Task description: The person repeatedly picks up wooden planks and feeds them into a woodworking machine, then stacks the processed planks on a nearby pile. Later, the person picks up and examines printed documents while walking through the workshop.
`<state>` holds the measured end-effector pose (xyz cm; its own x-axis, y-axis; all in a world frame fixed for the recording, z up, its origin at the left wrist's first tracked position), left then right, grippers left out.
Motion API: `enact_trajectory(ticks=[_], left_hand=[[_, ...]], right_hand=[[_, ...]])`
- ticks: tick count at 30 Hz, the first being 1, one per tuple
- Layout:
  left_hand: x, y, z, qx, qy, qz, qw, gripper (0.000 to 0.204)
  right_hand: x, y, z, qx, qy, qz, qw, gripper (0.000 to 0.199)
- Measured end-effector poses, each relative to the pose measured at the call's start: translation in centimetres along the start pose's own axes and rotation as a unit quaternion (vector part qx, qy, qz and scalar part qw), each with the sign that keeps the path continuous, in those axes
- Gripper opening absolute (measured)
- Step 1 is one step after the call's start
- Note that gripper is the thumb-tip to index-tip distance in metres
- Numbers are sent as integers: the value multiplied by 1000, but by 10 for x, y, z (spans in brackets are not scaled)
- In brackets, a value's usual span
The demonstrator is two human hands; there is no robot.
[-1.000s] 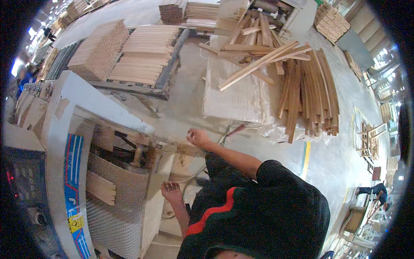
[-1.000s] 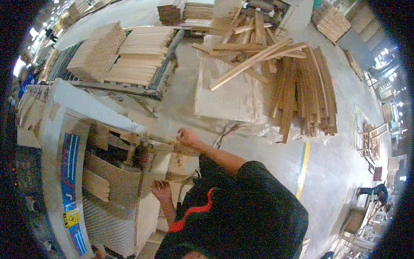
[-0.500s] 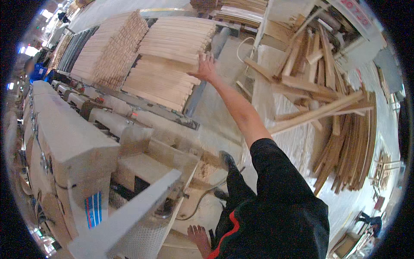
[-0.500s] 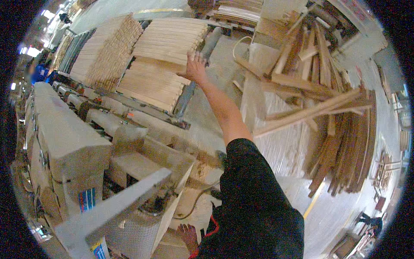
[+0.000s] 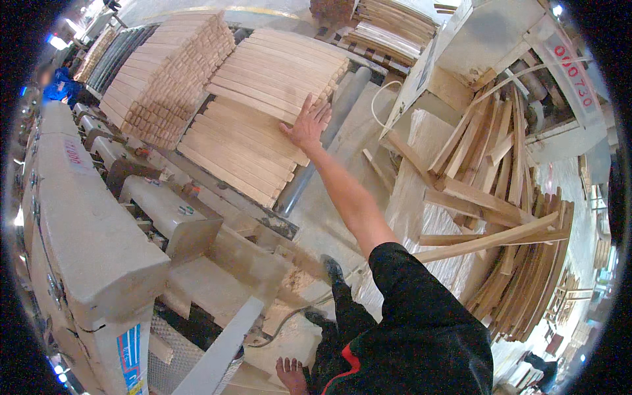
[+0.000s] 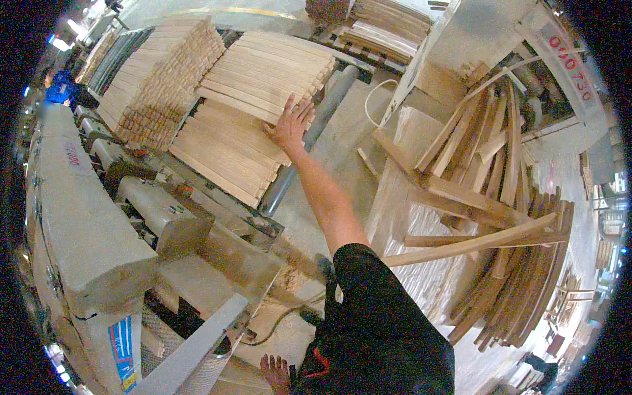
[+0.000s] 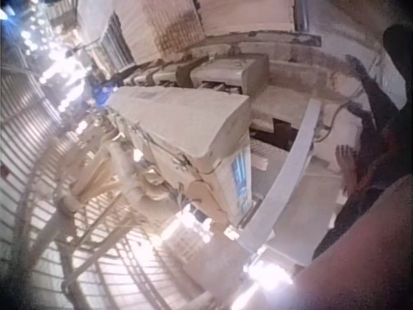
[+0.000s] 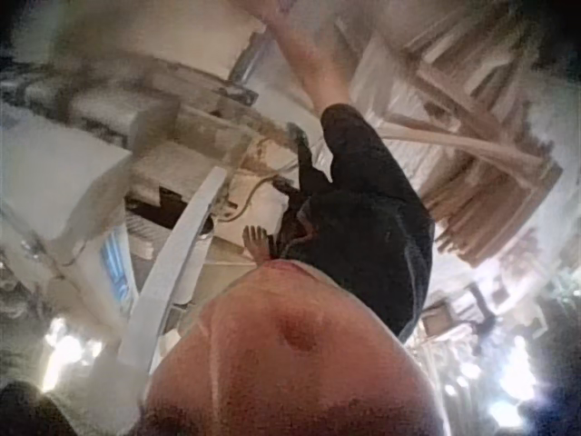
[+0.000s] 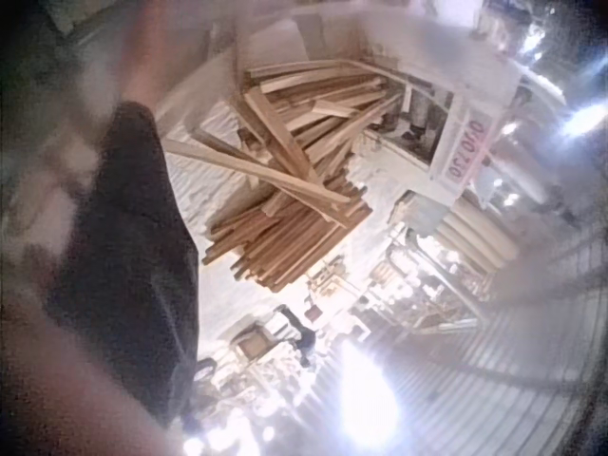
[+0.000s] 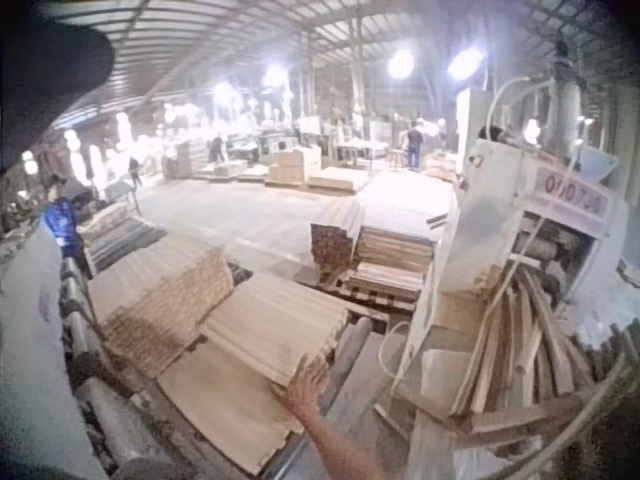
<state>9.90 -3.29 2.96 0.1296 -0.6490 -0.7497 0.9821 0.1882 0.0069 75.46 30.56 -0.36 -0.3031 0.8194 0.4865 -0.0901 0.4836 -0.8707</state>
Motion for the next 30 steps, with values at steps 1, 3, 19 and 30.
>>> enact_trajectory(ticks=[1,3,19,30], left_hand=[[-4,6,-8,-26,-31,23,999,51],[-7,17,-11,-57,-50,37,996,52],[-32,46,7,-67,-54,57,995,40],[-15,40,-20,61,-50,-24,997,40]], right_hand=[[2,-1,0,1,7,-5,1000,119],[5,-2,0,4,20,-15,1000,117],[28,-5,22,34,-74,37,996,95],[7,-47,76,81,-56,79,992,104]])
Point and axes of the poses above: each hand's wrist, its own z-axis away from the middle knuckle, its own y-axis out of the palm, x = y × z, the point moved 2 cm from there along -z, towards the middle knuckle, and after that the axes turned 11 degrees about y, right-handed, at the moved point
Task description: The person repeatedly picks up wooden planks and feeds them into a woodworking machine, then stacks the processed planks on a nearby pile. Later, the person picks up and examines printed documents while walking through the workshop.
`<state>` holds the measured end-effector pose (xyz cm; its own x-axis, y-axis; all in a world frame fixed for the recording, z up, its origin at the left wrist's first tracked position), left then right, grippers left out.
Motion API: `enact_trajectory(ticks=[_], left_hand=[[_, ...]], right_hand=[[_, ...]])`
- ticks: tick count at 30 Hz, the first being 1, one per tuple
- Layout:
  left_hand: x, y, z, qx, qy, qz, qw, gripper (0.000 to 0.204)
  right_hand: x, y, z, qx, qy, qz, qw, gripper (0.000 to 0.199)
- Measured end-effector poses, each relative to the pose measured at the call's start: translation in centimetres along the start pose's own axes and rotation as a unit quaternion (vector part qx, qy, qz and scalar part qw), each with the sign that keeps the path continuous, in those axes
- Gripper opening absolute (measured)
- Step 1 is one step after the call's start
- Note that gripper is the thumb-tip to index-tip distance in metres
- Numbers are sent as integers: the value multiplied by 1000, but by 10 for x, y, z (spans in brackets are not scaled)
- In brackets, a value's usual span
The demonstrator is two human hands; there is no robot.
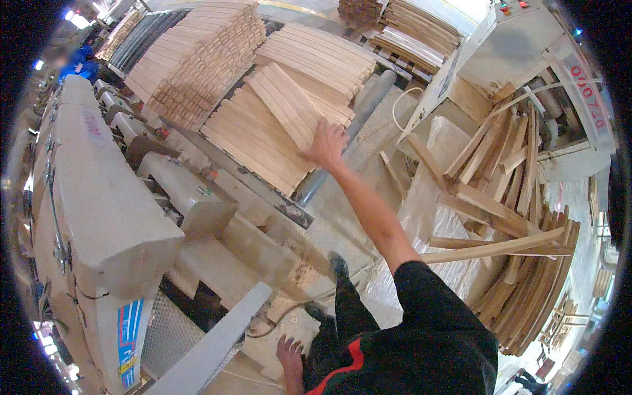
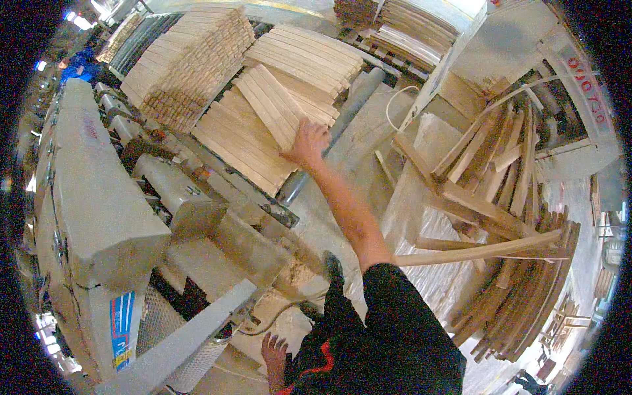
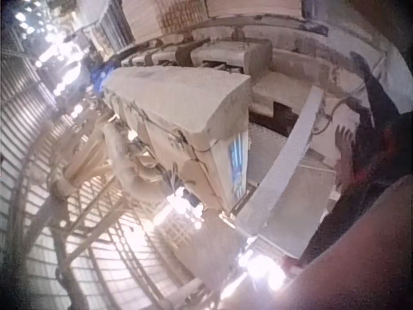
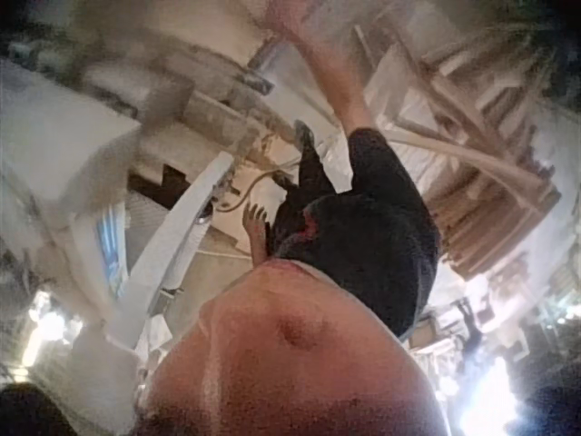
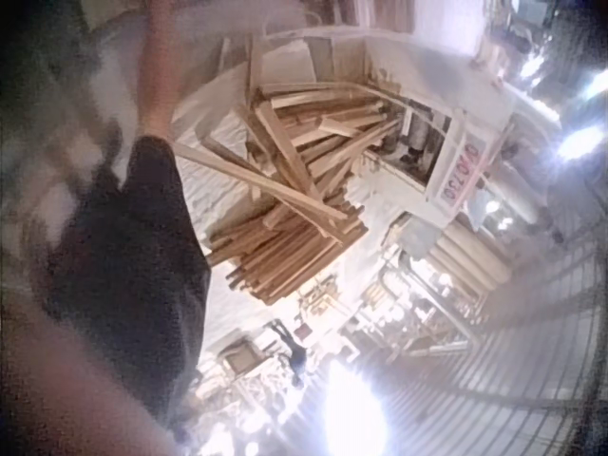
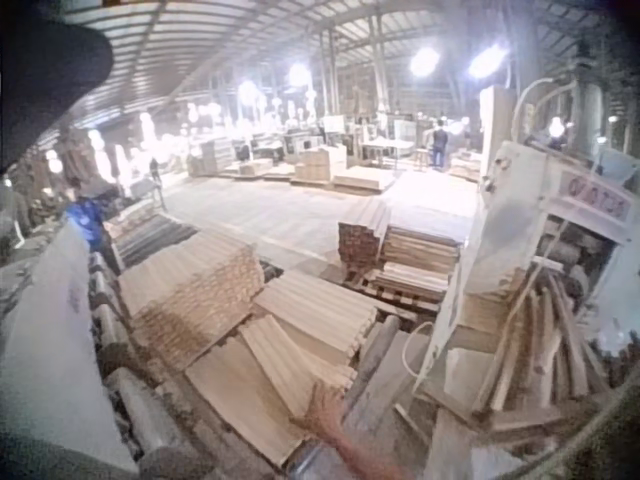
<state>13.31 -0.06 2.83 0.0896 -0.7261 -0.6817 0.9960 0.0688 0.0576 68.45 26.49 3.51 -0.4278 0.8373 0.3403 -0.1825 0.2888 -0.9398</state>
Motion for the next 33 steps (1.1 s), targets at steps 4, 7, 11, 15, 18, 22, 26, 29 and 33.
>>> enact_trajectory(ticks=[4,7,11,15,18,22,26,29,33], left_hand=[[13,81,-73,192,-82,163,964,41],[17,180,-128,337,-184,264,885,63],[-1,262,-132,518,-254,352,738,85],[41,210,-62,385,-200,234,870,88],[51,130,12,392,-170,273,862,85],[35,6,85,460,-140,346,806,78],[-15,-88,84,352,-29,371,859,83],[-71,-138,75,314,33,386,867,92],[-55,-219,9,266,134,397,868,99]], right_hand=[[-51,-23,107,109,82,-78,988,116],[-105,-37,218,15,41,-114,993,107],[-151,-84,376,136,155,-10,978,108],[-221,-110,518,95,105,44,989,109],[-251,-145,602,121,51,14,991,111],[-261,-171,678,102,-94,-26,990,112],[-194,-188,702,115,-179,-40,976,109],[-107,-166,727,104,-190,-110,970,107],[6,-118,760,124,-190,-84,970,112]])
Point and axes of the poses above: each hand's wrist, its own z-axis away from the middle knuckle, its own y-axis out of the palm, x = y × z, the point moved 2 cm from there along -z, towards the middle knuckle, and after that the axes turned 11 degrees about y, right-handed, at the moved point
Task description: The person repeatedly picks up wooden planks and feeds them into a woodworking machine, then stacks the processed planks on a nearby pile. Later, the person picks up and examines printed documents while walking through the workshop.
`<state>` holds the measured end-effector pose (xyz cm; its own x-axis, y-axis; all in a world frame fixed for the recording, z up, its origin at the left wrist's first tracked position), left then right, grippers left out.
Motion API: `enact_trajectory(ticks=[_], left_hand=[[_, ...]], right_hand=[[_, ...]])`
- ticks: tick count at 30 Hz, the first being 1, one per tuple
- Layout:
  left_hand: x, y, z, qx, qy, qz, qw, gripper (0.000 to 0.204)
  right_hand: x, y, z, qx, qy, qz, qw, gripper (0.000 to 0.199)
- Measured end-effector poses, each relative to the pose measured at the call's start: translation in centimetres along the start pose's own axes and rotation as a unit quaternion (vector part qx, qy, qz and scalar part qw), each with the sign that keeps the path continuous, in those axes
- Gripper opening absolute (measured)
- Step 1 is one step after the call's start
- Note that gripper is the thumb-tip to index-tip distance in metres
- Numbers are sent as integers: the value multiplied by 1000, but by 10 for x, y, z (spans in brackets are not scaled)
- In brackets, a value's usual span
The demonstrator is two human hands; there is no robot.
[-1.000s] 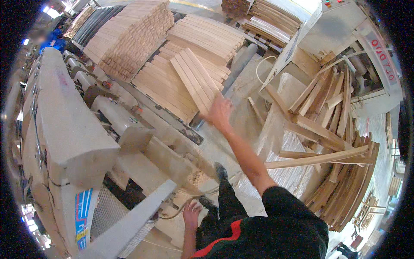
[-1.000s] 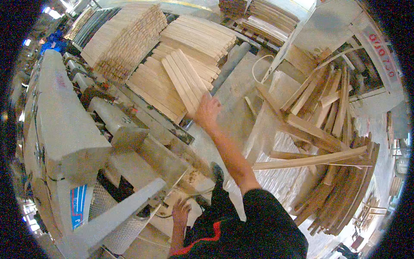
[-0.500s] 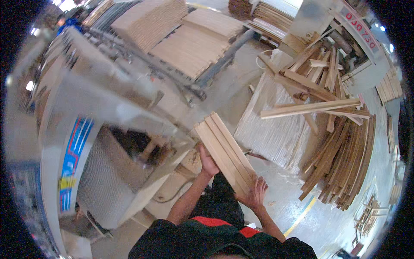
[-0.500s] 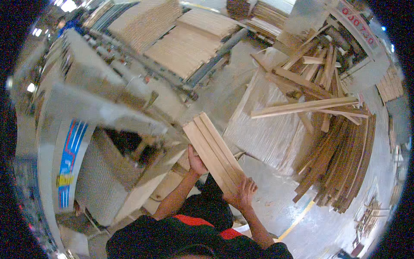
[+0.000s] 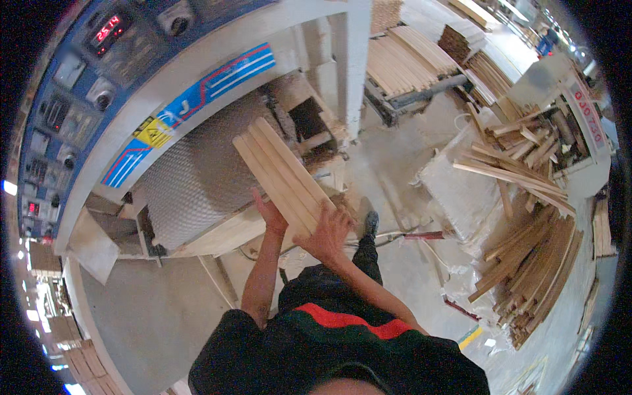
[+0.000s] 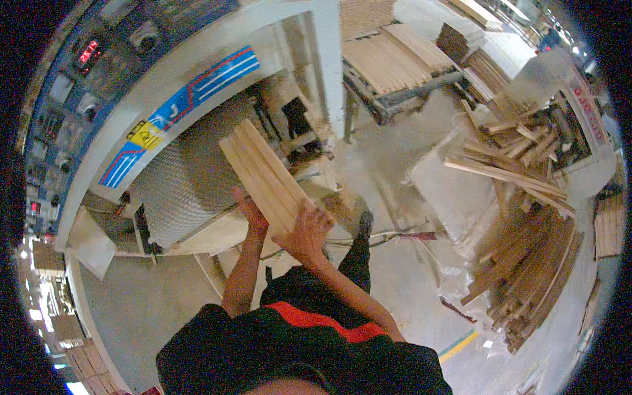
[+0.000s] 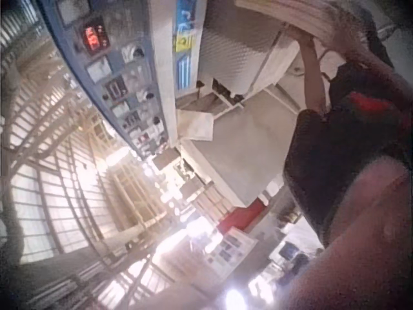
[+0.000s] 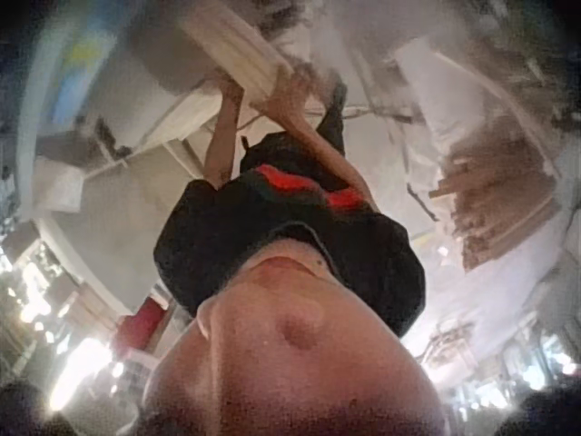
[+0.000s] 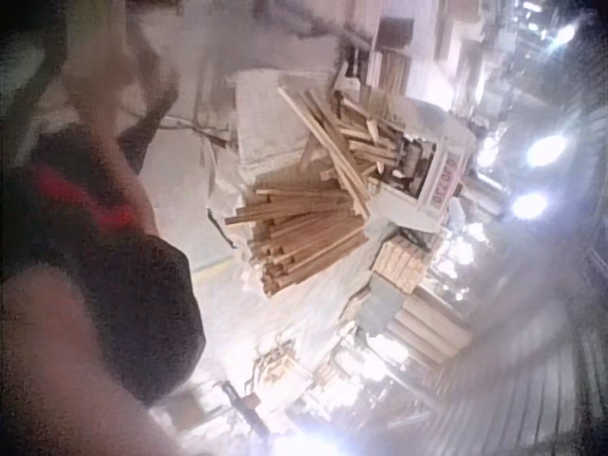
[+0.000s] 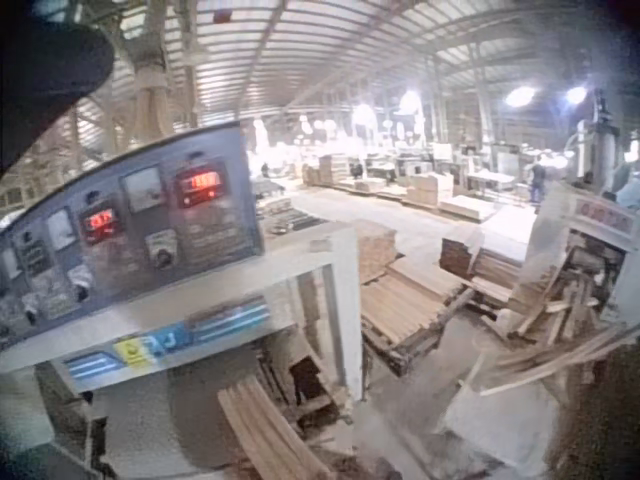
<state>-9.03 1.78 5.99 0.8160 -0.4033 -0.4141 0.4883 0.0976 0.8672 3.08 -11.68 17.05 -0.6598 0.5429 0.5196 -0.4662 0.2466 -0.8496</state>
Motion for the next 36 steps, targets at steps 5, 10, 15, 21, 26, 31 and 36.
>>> enact_trajectory(ticks=[5,10,15,21,26,31,36], left_hand=[[-10,-3,42,-69,76,-19,995,100],[-5,4,66,101,58,213,970,88],[-14,19,53,78,116,100,985,77],[-36,9,17,26,143,-9,989,73],[-31,10,-12,3,141,-67,988,72],[-85,-111,-56,21,97,20,995,68],[-44,-35,-63,-3,112,-74,991,65]], right_hand=[[74,44,-23,36,45,-20,998,113],[118,82,-40,19,51,-26,998,109],[136,93,-52,1,57,-25,998,107],[145,96,-59,-22,8,-36,999,102],[125,99,-84,-43,-20,-66,997,94],[169,98,-55,33,-80,-118,989,80],[97,94,-93,-49,-15,-106,993,63]])
Point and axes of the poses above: each hand's wrist, its own z-axis away from the middle knuckle, its own y-axis out of the palm, x = y × z, the point moved 2 cm from there along -z, towards the middle knuckle, and after that the axes turned 11 degrees about y, right-handed, at the moved point
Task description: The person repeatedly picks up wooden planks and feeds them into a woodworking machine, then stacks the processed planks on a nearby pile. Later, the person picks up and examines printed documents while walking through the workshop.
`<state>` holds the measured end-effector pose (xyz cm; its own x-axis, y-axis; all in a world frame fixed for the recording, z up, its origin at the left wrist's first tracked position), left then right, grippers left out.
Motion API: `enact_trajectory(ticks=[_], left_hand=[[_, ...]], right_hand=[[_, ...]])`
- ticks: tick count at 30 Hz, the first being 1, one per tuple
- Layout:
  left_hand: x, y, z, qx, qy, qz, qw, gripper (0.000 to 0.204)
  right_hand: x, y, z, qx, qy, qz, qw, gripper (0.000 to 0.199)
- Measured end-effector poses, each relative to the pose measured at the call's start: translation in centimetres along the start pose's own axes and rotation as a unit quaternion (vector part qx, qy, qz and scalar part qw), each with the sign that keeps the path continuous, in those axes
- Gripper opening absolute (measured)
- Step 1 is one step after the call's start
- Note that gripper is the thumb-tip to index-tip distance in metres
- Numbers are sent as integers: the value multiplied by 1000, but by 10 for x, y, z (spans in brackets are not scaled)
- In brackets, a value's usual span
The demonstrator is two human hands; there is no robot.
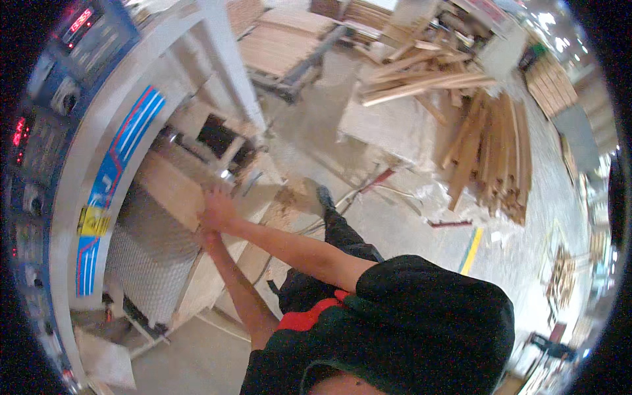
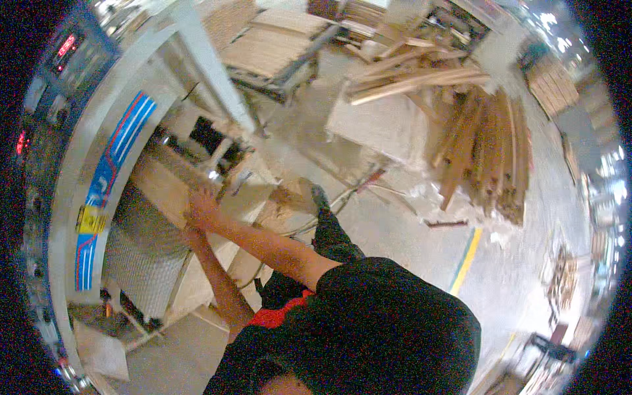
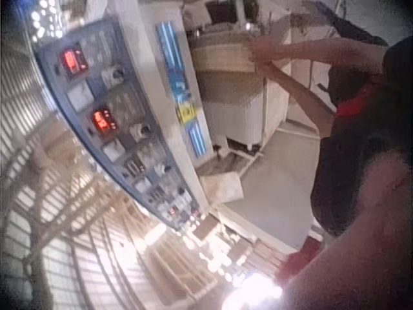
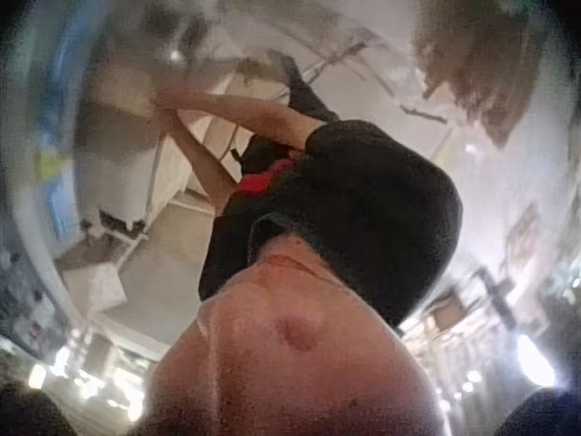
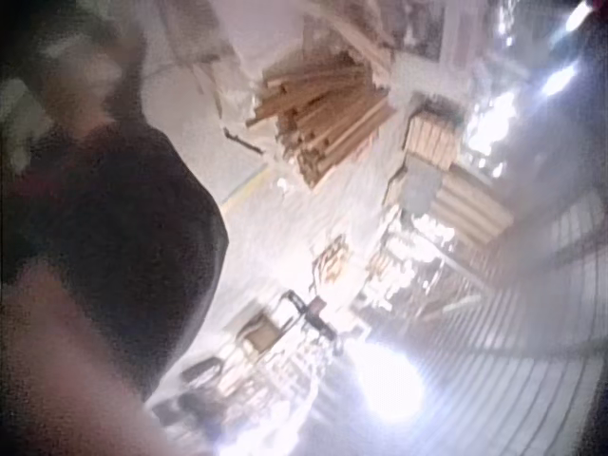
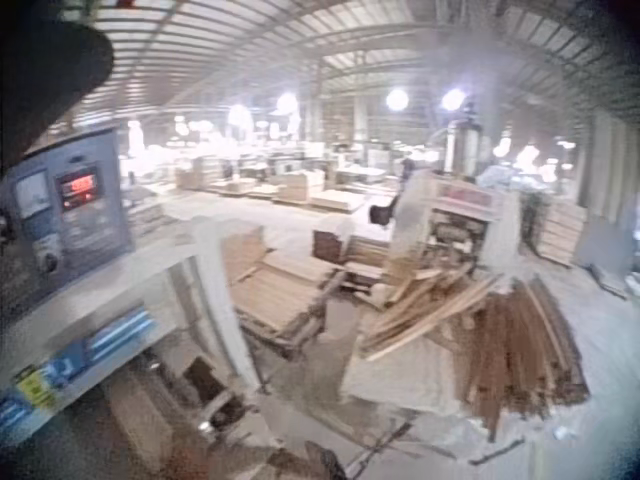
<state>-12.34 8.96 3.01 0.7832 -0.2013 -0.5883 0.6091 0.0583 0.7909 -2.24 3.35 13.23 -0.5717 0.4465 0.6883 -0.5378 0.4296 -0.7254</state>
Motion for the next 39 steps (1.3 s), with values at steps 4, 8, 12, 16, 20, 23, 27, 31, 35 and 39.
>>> enact_trajectory(ticks=[4,8,12,16,20,23,27,31,35,39], left_hand=[[-13,26,19,67,133,-237,960,63],[-1,66,51,-266,-109,228,930,55],[23,5,88,-152,-151,155,964,51],[61,-77,134,-217,-278,-1,936,43],[85,-203,172,-223,-340,-126,905,46],[98,-226,190,-214,-373,-259,865,48],[117,-196,184,-168,-362,-388,831,51],[134,-144,159,-153,-334,-445,817,54],[172,-54,107,-86,-329,-469,815,50],[146,-55,120,-151,-290,-410,851,48]], right_hand=[[-27,-20,4,120,-84,-12,989,54],[-105,-57,18,143,-48,-99,984,41],[-213,-99,10,110,115,-50,986,34],[-336,-120,-9,-30,231,-58,971,38],[-367,-143,-25,-60,277,-58,957,37],[-387,-139,-37,-37,299,-63,951,37],[-391,-126,-83,-33,307,-140,941,37],[-400,-112,-178,-61,298,-210,929,33],[-511,-147,-323,-262,381,-205,863,49],[-429,-166,-401,-325,476,-569,586,67]])
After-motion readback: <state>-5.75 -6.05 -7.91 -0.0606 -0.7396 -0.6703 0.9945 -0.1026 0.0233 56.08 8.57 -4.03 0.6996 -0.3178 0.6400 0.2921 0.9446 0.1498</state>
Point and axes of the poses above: each hand's wrist, its own z-axis away from the middle knuckle, its own y-axis out of the palm, x = y × z, the point moved 2 cm from there along -z, towards the middle knuckle, and after that the axes turned 11 degrees about y, right-handed, at the moved point
